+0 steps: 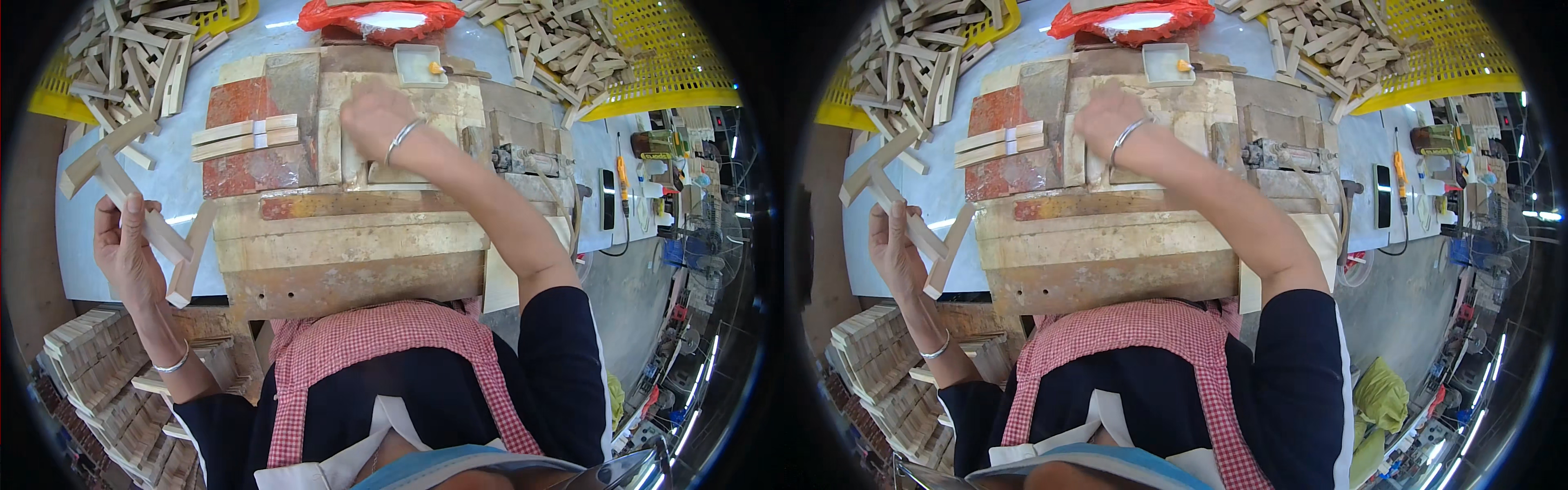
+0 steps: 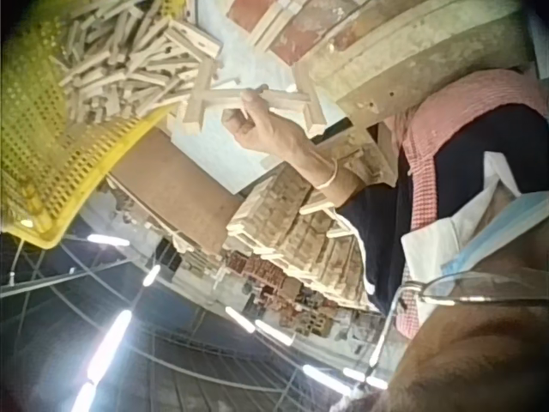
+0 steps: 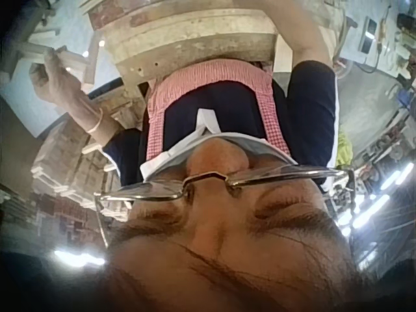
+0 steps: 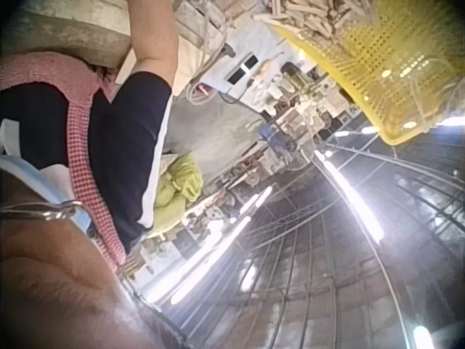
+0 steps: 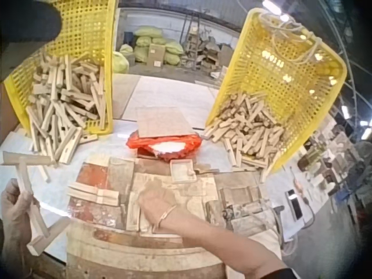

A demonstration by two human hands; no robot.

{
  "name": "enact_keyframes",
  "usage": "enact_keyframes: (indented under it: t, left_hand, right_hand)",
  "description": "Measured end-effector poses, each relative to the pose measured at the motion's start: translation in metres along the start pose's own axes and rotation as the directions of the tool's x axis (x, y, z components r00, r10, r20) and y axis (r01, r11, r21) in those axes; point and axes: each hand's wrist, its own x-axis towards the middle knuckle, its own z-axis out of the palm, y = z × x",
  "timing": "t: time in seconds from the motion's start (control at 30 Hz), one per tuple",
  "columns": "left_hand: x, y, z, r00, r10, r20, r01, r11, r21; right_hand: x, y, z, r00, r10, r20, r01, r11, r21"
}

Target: The worker applies glue to wooden slats and assembles them into larger blocks using a hammer and jig.

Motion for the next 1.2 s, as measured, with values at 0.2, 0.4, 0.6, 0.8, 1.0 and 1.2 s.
enact_keyframes:
  t: [0.2, 0.4, 0.6, 0.8, 1.0, 1.2]
  left_hand:
    - [-0.014, 0.011, 0.047, 0.999, -0.039, 0.018, 0.04, 0.994, -0.098]
    - [-0.026, -0.016, 0.146, 0.943, -0.172, 0.286, 0.27, 0.895, -0.355]
    - [-0.047, -0.057, 0.21, 0.823, -0.372, 0.43, 0.538, 0.753, -0.379]
    - [-0.056, -0.047, 0.226, 0.732, -0.5, 0.462, 0.594, 0.801, -0.073]
    - [-0.067, -0.051, 0.199, 0.769, -0.328, 0.548, 0.229, 0.943, 0.242]
    - [-0.043, -0.037, 0.236, 0.429, 0.568, 0.702, -0.903, 0.292, 0.315]
  right_hand:
    - [-0.027, 0.049, 0.014, 0.862, 0.172, -0.477, -0.166, 0.985, 0.054]
    - [-0.191, 0.097, 0.033, 0.802, 0.584, -0.126, -0.025, 0.244, 0.969]
    - [-0.281, 0.091, 0.119, 0.759, 0.649, 0.046, 0.288, -0.398, 0.871]
    - [-0.301, 0.085, 0.127, 0.71, 0.704, -0.02, -0.089, 0.118, 0.989]
    - [-0.316, 0.096, 0.141, 0.493, 0.73, -0.473, -0.509, 0.684, 0.523]
    - [-0.307, 0.058, 0.131, 0.454, 0.683, -0.572, -0.456, 0.73, 0.509]
